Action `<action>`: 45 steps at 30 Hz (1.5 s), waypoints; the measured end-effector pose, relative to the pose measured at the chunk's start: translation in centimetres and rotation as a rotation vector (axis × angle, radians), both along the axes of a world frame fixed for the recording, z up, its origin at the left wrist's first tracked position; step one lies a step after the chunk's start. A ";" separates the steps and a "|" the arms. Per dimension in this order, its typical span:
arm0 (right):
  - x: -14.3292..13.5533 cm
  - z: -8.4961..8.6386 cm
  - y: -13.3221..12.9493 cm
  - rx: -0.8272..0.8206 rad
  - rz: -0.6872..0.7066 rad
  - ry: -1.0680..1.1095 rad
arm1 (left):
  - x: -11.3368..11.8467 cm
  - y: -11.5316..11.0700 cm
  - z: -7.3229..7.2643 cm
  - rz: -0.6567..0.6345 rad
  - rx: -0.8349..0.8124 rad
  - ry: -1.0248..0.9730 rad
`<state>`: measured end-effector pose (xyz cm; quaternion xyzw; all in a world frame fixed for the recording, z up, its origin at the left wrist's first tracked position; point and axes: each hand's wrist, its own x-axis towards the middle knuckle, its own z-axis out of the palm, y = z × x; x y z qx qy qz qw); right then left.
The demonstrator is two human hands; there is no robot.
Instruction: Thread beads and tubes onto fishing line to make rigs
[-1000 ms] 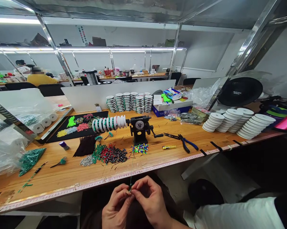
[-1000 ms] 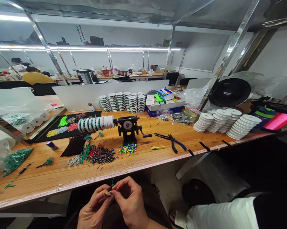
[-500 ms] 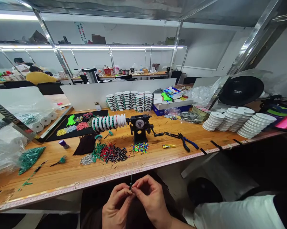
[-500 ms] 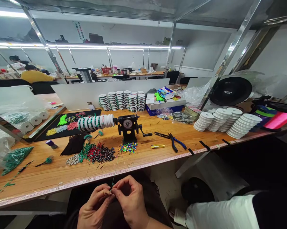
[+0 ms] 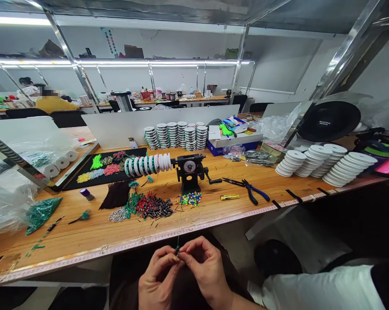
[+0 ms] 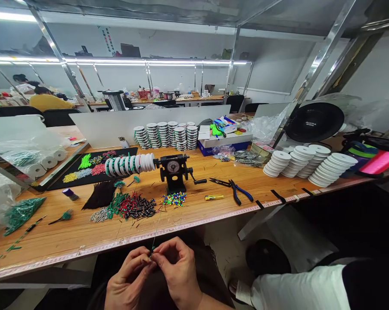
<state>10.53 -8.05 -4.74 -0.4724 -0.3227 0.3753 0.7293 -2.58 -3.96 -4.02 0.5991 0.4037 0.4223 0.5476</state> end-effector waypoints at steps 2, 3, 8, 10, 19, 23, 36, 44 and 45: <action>-0.1 0.0 0.2 -0.007 -0.008 0.008 | 0.0 0.1 -0.2 -0.004 0.015 0.003; -0.1 0.0 0.2 -0.016 -0.011 0.008 | 0.0 0.2 -0.3 -0.004 0.028 0.010; 0.1 -0.1 0.2 -0.045 -0.004 -0.034 | 0.0 0.2 -0.3 -0.005 0.079 0.055; 0.1 -0.2 0.0 -0.042 0.013 -0.063 | 0.2 0.2 -0.1 -0.007 0.078 0.059; 0.0 0.0 0.4 -0.043 0.001 0.015 | 0.3 0.4 0.3 0.013 0.024 0.038; 0.2 0.2 0.4 -0.041 -0.001 -0.010 | 0.1 0.4 -0.2 0.004 0.040 0.055; 0.4 0.4 -0.1 -0.061 0.053 -0.074 | 0.9 0.3 1.0 0.038 0.066 0.060; 0.3 0.2 0.1 -0.052 0.058 -0.028 | 0.8 0.4 0.6 0.042 0.047 0.029; 0.3 0.3 0.0 -0.051 0.071 -0.044 | 0.8 0.4 0.7 0.043 0.048 0.032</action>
